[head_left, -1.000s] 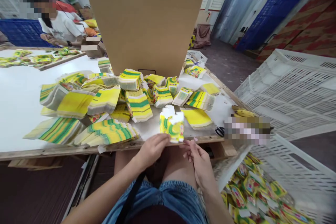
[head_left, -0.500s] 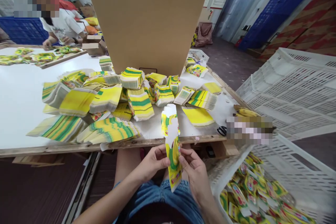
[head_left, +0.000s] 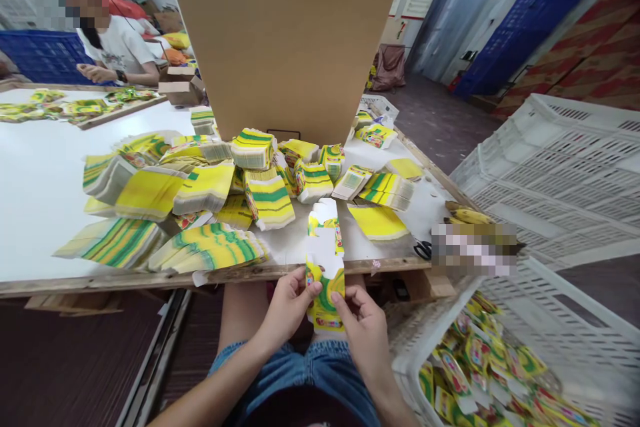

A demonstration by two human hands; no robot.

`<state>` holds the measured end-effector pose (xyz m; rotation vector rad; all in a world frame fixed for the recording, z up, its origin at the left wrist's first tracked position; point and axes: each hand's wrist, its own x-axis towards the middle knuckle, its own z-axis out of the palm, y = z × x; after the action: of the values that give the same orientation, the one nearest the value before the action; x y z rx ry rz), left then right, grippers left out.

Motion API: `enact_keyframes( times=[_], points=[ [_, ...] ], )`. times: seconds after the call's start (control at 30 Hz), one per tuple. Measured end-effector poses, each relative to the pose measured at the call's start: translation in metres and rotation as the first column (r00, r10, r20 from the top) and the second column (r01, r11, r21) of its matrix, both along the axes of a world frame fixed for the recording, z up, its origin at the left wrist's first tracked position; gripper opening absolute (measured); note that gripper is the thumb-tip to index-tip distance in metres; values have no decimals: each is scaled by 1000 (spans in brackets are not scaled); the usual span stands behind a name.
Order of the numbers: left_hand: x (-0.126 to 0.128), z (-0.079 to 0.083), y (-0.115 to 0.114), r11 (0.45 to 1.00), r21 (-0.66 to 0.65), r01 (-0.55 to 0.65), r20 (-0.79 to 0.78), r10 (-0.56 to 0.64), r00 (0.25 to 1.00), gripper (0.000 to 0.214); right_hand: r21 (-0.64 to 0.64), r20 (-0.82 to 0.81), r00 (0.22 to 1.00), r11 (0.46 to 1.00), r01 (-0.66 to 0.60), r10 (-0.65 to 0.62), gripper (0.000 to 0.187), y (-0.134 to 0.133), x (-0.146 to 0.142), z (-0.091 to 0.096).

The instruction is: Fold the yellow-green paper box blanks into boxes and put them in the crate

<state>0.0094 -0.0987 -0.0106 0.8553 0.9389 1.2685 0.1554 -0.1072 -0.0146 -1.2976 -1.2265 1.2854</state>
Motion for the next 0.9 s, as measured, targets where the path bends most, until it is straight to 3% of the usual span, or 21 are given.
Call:
enact_keyframes(
  times=[0.1, 0.2, 0.37, 0.47, 0.57, 0.63, 0.7, 0.8, 0.9],
  points=[
    [-4, 2, -4, 1000, 18, -12, -14, 12, 1000, 48, 107, -58, 998, 994, 24, -17, 37, 3, 1, 3],
    [-11, 9, -8, 995, 62, 73, -49, -70, 996, 52, 143, -142, 982, 984, -102, 123, 52, 7, 8, 12],
    [-20, 17, -10, 966, 68, 251, -48, -248, 968, 38, 60, -96, 943, 947, -315, 320, 22, 16, 24, 23],
    [-19, 14, -12, 941, 36, 335, 39, -336, 941, 29, 117, 61, 944, 937, -329, 324, 25, 19, 26, 27],
    [-18, 11, -14, 948, 25, 318, 63, -319, 946, 53, 159, 25, 970, 957, -242, 241, 19, 20, 21, 24],
    [-17, 11, -14, 948, 29, 315, 55, -317, 947, 72, 142, -60, 981, 974, -177, 187, 31, 21, 19, 21],
    [-17, 12, -12, 946, 37, 323, 6, -324, 946, 67, 181, -29, 984, 969, -166, 174, 31, 23, 20, 19],
    [-17, 13, -10, 969, 24, 245, -138, -240, 961, 46, 274, 134, 971, 934, -230, 200, 36, 26, 28, 20],
    [-16, 12, -9, 986, 17, 164, -223, -157, 962, 46, 138, 187, 945, 945, -296, 269, 39, 27, 30, 22]
  ],
)
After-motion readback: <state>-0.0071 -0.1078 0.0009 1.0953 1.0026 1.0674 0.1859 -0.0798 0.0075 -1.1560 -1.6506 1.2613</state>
